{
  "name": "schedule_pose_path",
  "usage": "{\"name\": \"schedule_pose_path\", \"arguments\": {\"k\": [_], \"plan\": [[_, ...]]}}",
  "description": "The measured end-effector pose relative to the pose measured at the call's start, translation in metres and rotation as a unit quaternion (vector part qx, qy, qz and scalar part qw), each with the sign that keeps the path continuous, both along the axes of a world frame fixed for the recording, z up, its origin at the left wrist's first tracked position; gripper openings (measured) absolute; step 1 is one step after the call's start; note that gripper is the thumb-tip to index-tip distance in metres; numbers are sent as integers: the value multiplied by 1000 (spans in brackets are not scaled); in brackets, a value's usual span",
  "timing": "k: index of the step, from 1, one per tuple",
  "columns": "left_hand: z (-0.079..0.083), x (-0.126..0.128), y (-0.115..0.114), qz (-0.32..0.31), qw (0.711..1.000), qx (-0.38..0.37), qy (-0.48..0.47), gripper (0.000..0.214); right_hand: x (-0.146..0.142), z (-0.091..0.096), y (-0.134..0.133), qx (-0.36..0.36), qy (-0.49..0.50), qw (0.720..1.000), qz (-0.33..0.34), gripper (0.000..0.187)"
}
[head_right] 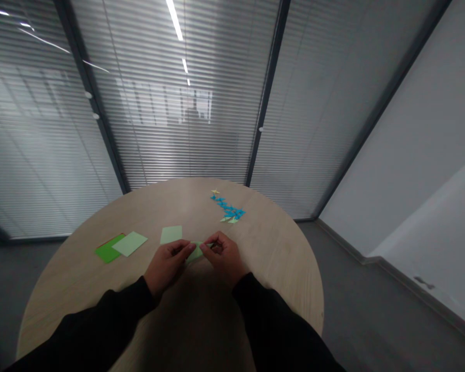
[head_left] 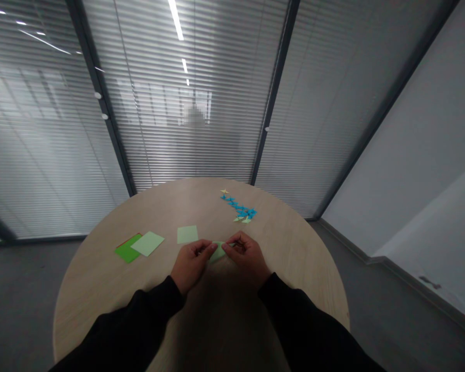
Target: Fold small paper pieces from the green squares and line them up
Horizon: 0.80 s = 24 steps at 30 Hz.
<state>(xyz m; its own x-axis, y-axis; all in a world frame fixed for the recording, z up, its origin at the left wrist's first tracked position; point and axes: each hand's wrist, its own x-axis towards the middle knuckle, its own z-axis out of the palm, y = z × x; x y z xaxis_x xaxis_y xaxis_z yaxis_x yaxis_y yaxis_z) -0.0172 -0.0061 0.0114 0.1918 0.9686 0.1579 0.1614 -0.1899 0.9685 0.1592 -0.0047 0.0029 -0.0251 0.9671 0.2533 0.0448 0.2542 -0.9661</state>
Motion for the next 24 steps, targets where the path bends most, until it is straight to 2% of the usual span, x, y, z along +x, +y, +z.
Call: {"name": "schedule_pose_path", "arguments": {"k": [3, 10, 16, 20, 24], "plan": [[1, -1, 0, 12, 1000, 12, 6, 40, 2, 2, 1, -10, 9, 1000, 2, 32], [1, -5, 4, 36, 996, 51, 68, 38, 17, 8, 7, -29, -14, 998, 60, 32], [-2, -6, 4, 50, 989, 73, 119, 39, 19, 3, 12, -13, 29, 999, 27, 34], [-2, -5, 4, 47, 991, 64, 106, 39, 19, 1, 14, -3, 36, 999, -2, 34], [-2, -4, 4, 45, 994, 57, 79, 39, 19, -2, 16, -12, 48, 999, -3, 36]]}}
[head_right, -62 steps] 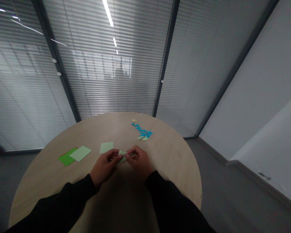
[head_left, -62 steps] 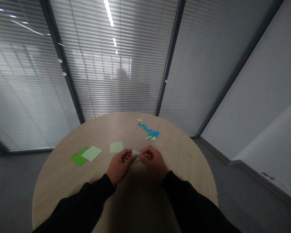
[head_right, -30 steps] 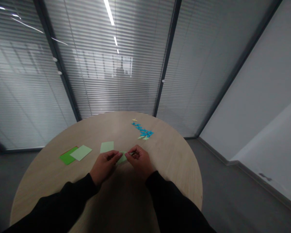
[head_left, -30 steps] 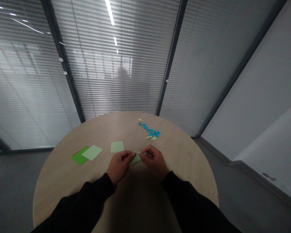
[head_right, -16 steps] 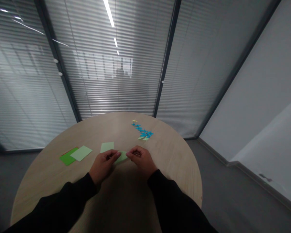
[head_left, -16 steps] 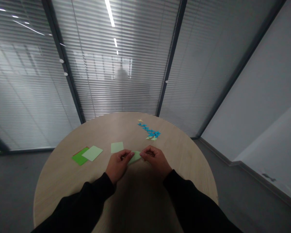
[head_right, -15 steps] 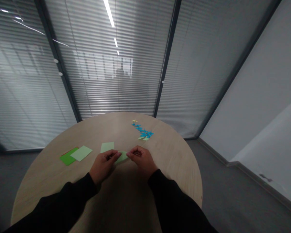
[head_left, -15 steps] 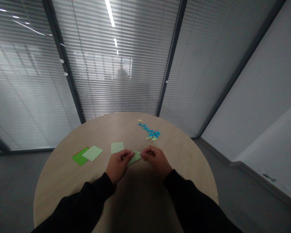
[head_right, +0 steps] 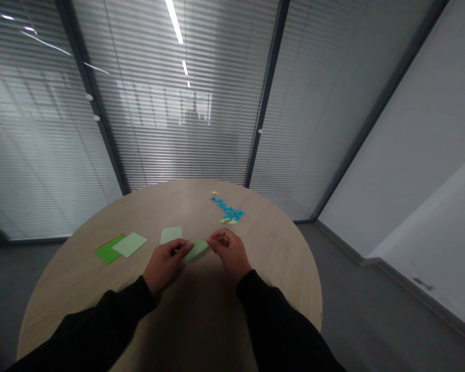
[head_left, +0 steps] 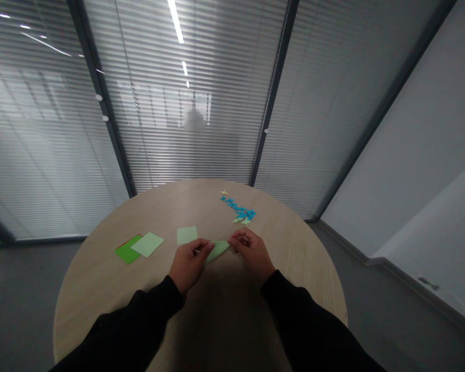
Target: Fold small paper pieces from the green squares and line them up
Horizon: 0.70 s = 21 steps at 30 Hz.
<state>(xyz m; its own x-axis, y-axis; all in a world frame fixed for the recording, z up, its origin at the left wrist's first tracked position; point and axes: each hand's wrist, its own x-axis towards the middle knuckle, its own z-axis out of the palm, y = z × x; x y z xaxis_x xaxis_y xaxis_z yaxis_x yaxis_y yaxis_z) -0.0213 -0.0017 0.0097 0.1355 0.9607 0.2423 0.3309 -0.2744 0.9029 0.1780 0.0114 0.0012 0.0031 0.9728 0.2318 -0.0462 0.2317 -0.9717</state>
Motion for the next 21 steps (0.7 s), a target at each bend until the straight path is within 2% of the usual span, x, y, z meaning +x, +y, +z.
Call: {"name": "schedule_pose_path", "arguments": {"k": [4, 6, 10, 17, 21], "plan": [[1, -1, 0, 2, 999, -14, -36, 39, -2, -4, 0, -37, 29, 999, 20, 46], [2, -1, -1, 3, 999, -13, -42, 39, -3, -4, -1, -44, 14, 998, 37, 49], [3, -1, -1, 6, 999, -10, -35, 39, -3, 1, -6, -24, -65, 996, 61, 36], [5, 1, -2, -1, 1000, -10, -9, 41, -1, 2, -7, -21, -105, 994, 8, 33], [4, 1, -2, 12, 1000, -4, -19, 40, -5, 1, -8, -36, -84, 995, 25, 33]]}}
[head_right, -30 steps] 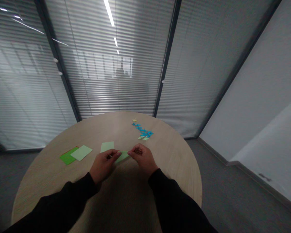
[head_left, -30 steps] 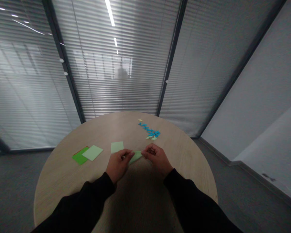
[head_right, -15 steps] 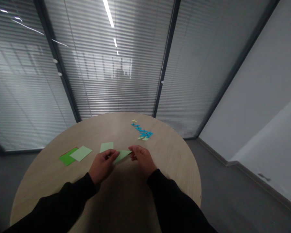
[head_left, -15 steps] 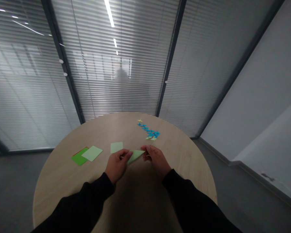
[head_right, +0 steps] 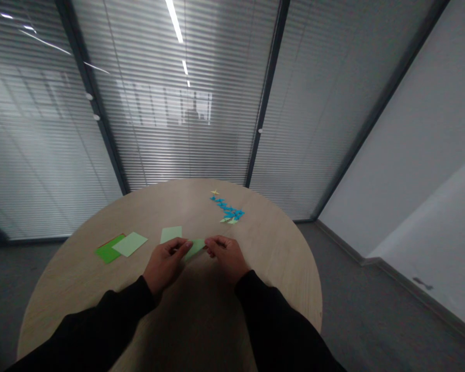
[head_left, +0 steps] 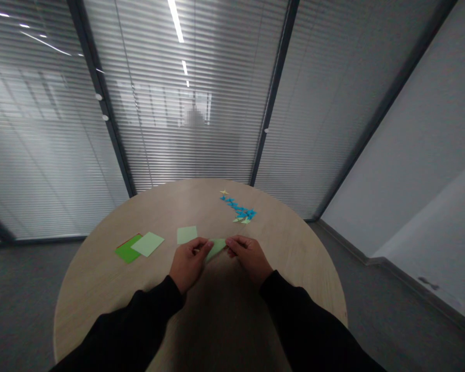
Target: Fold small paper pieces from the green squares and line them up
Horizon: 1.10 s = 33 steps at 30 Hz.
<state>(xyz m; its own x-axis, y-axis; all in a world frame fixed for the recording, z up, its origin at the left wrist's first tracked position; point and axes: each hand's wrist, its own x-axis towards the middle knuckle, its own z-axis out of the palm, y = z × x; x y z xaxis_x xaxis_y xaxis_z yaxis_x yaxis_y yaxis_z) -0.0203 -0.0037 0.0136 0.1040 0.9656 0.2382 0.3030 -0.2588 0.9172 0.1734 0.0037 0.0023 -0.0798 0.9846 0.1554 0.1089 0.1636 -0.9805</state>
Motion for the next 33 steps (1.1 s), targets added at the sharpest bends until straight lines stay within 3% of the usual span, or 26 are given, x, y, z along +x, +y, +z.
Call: {"name": "schedule_pose_path", "arguments": {"k": [5, 9, 17, 26, 30, 33], "plan": [[1, 1, -1, -2, 999, -11, -47, 38, -5, -3, -1, -34, -13, 999, 37, 31], [1, 4, -4, -22, 994, -39, -98, 37, -6, -8, 1, -11, -26, 1000, 12, 30], [0, 10, -7, -22, 966, -130, -221, 44, -9, -9, -1, 12, -48, 998, 49, 31], [-1, 13, -9, -20, 952, -146, -270, 43, -15, -2, -8, -4, -46, 997, 57, 35], [-3, 14, -8, -23, 954, -148, -261, 42, -16, 0, -9, 11, -73, 997, 16, 34], [-4, 14, -7, -18, 953, -148, -262, 43, -17, 0, -9, 31, -91, 995, 29, 30]]}}
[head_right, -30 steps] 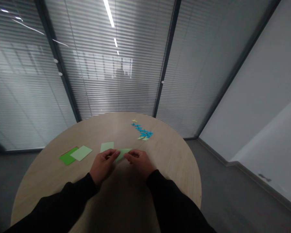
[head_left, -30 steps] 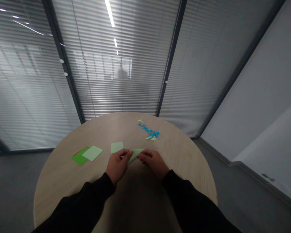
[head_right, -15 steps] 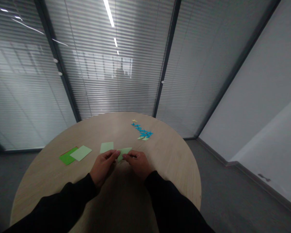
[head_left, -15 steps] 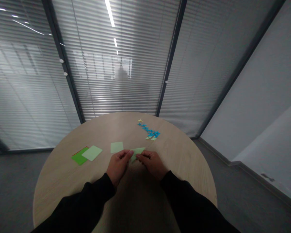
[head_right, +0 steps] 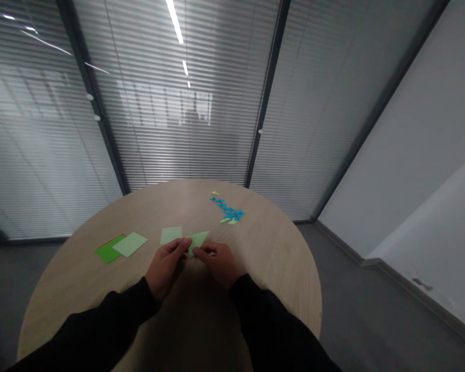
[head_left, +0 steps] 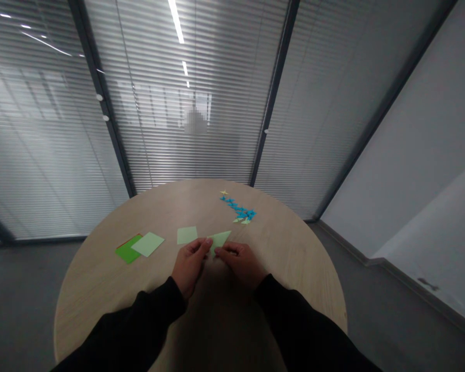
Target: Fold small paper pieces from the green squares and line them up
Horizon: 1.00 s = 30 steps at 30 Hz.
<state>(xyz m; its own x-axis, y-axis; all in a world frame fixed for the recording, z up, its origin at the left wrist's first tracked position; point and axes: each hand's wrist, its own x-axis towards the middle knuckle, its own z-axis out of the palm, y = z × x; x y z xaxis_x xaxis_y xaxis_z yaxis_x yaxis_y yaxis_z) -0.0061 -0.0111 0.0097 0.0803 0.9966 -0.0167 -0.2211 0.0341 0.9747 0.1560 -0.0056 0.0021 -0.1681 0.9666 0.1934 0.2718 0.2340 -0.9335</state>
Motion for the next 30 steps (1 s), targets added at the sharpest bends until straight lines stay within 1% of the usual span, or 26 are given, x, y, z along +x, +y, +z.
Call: {"name": "schedule_pose_path", "arguments": {"k": [3, 10, 14, 17, 23, 30], "plan": [[-1, 0, 1, 6, 1000, 0, -9, 42, -1, -1, 0, 18, -18, 999, 21, 26], [-2, 1, 1, 0, 999, 23, -32, 40, -5, 4, -4, 18, -51, 998, 40, 28], [3, 3, -1, 9, 999, 12, -42, 38, -6, 7, -6, 16, -57, 997, 49, 27], [3, 4, -1, 17, 999, 5, -48, 38, -8, 7, -7, 14, -55, 997, 58, 28], [-4, 4, 3, 16, 997, 18, -73, 36, -15, 6, -9, -1, -54, 997, 52, 26], [-6, 4, 4, 55, 996, -1, -65, 43, -20, -1, -10, 25, -61, 997, 35, 24]]}}
